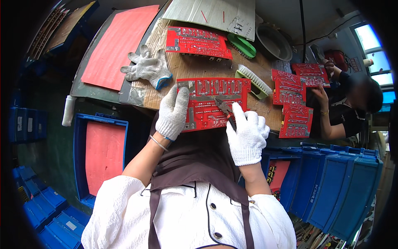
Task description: Manually assembling, snipping components, and cleaning printed circuit boards at a factory workstation.
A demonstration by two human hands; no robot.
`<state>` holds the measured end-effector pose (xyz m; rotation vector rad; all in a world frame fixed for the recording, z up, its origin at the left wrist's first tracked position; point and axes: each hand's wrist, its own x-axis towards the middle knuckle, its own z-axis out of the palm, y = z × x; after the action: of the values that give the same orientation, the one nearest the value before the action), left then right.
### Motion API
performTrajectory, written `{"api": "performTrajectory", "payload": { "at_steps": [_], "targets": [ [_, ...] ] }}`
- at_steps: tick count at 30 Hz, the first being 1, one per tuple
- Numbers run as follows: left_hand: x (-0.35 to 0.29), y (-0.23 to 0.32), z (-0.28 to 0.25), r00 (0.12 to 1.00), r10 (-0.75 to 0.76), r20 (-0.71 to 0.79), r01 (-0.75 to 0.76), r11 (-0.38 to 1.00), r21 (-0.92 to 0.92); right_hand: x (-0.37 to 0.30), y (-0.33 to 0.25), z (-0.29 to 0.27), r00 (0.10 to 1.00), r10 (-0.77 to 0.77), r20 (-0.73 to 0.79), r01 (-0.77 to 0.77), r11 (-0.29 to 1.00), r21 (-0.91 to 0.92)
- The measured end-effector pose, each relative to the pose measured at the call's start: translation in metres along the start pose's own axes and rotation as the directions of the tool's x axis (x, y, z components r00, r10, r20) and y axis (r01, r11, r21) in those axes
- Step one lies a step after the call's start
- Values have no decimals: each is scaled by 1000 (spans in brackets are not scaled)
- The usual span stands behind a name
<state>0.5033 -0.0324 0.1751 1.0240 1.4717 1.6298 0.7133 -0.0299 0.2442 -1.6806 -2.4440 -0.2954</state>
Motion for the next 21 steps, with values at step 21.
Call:
{"api": "performTrajectory", "payload": {
  "at_steps": [21],
  "targets": [
    [14,11,-13,961,274,-43,-212,828,519,-1,-5,-2,994,-40,-103,69,951,301]
  ]
}}
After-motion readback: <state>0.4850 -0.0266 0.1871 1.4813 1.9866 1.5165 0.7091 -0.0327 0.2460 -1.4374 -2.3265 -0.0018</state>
